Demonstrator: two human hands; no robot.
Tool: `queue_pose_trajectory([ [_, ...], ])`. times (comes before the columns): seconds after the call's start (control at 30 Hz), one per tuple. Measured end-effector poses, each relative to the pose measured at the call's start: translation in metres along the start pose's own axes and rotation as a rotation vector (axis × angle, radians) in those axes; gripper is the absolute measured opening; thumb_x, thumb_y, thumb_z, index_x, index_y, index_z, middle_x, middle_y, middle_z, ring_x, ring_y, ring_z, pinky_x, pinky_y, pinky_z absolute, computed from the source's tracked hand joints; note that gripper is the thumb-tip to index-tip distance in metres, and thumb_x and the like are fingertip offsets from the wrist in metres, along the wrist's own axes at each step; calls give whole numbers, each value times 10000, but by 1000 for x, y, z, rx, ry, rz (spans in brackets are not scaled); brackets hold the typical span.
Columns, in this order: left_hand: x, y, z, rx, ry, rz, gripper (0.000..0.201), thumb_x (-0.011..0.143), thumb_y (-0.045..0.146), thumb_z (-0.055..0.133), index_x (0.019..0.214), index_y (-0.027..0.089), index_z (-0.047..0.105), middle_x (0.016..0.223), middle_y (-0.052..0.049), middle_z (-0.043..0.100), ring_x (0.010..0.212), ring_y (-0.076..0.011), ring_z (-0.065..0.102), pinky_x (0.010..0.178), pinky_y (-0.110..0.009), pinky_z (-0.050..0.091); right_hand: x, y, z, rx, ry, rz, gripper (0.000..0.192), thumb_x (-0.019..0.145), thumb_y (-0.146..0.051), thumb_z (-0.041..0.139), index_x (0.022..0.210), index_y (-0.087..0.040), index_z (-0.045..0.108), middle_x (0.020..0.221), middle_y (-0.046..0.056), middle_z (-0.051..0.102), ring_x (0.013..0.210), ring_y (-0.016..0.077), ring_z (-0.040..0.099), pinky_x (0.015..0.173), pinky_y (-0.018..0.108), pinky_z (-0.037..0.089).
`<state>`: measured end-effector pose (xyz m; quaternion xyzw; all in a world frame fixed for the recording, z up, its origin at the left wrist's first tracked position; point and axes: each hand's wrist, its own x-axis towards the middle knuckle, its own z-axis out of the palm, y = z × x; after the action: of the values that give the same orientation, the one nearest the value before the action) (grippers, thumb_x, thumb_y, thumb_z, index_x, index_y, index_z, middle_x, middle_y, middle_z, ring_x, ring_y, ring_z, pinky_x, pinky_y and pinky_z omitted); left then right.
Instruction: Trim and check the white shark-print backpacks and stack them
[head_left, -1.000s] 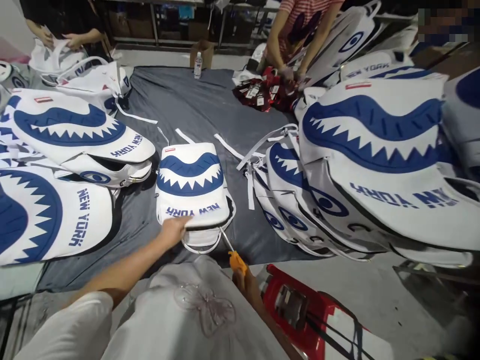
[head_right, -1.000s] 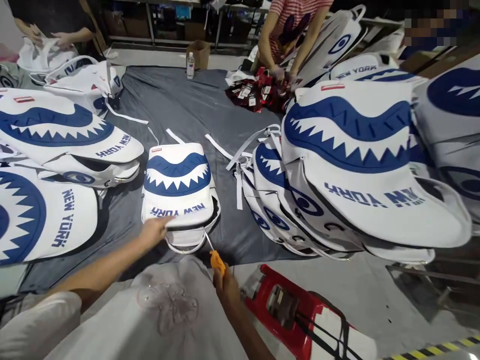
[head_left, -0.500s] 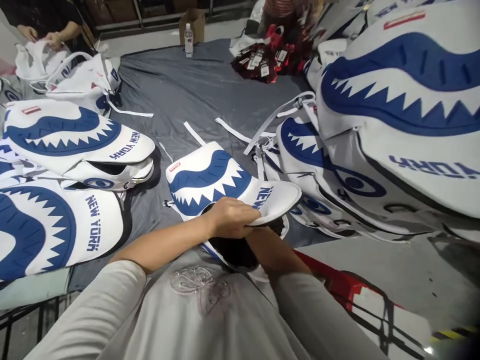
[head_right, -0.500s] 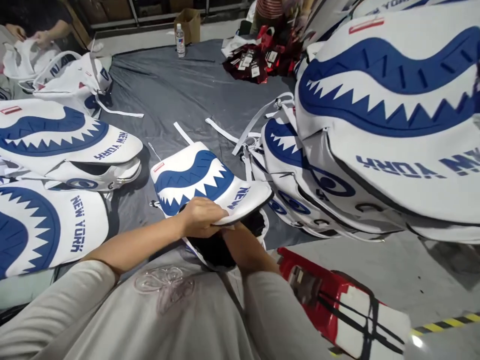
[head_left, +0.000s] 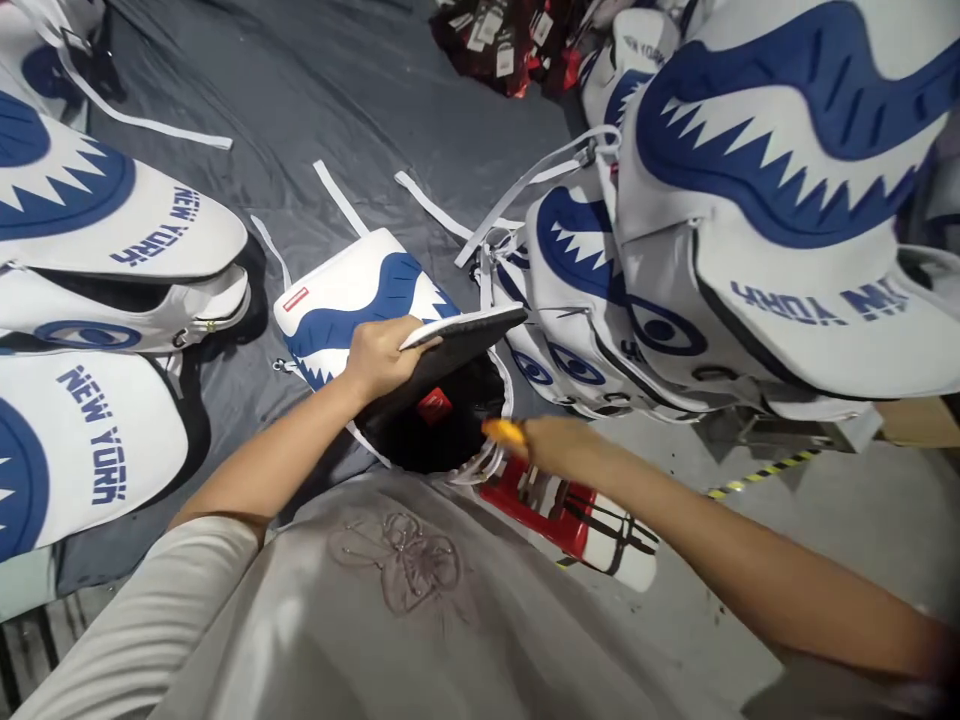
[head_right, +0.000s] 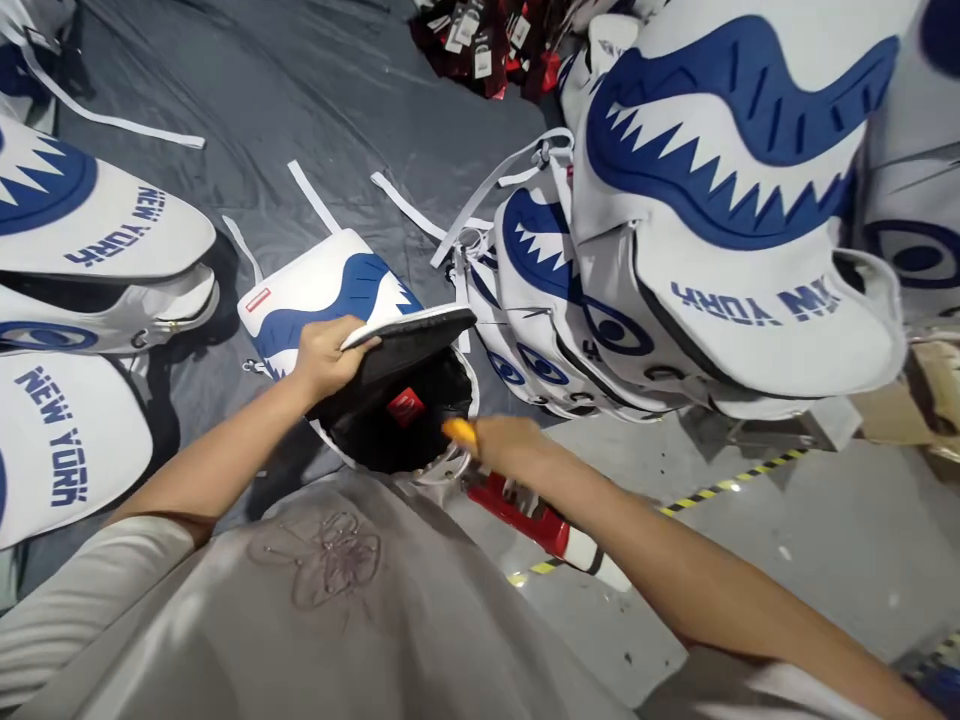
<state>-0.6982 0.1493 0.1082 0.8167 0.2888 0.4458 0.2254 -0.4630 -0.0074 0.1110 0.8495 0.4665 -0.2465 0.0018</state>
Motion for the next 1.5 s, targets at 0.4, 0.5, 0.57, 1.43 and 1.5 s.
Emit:
queue_pose_trajectory([
  [0.4,-6,-1,-2,129,210,-253,375,973,422,524,724,179,664,635,-16,651,568,-125,568,581,-243,355,8,-12,-8,-358,-450,98,257,854,-353,722,831,-98,738,704,127,710,762,265,729,701,332,508],
  [0.5,-6,0,4,104,214,-243,371,968,417,532,714,179,662,630,-16,652,572,-126,575,580,-241,362,-27,4,4,-223,-493,61,330,825,-487,726,831,-158,741,584,46,667,577,206,675,601,287,490],
  [0.57,-5,8,11,51,162,-188,367,968,418,532,722,181,668,638,-17,659,579,-123,584,584,-234,378,-29,-1,25,-152,-393,28,338,896,-483,636,949,-165,735,692,77,713,648,222,694,632,298,500],
  [1.43,16,23,15,223,175,73,518,981,569,449,694,180,637,574,8,545,504,-97,464,523,-245,328,40,-11,159,567,146,72,360,956,-372,530,1230,-145,586,1097,143,726,1065,270,682,935,339,502],
  [1.5,18,18,14,222,197,46,526,981,579,444,694,182,635,581,6,552,515,-101,478,532,-246,339,42,-10,157,572,141,82,369,949,-385,544,1218,-137,596,1086,149,727,1066,280,682,950,354,500],
])
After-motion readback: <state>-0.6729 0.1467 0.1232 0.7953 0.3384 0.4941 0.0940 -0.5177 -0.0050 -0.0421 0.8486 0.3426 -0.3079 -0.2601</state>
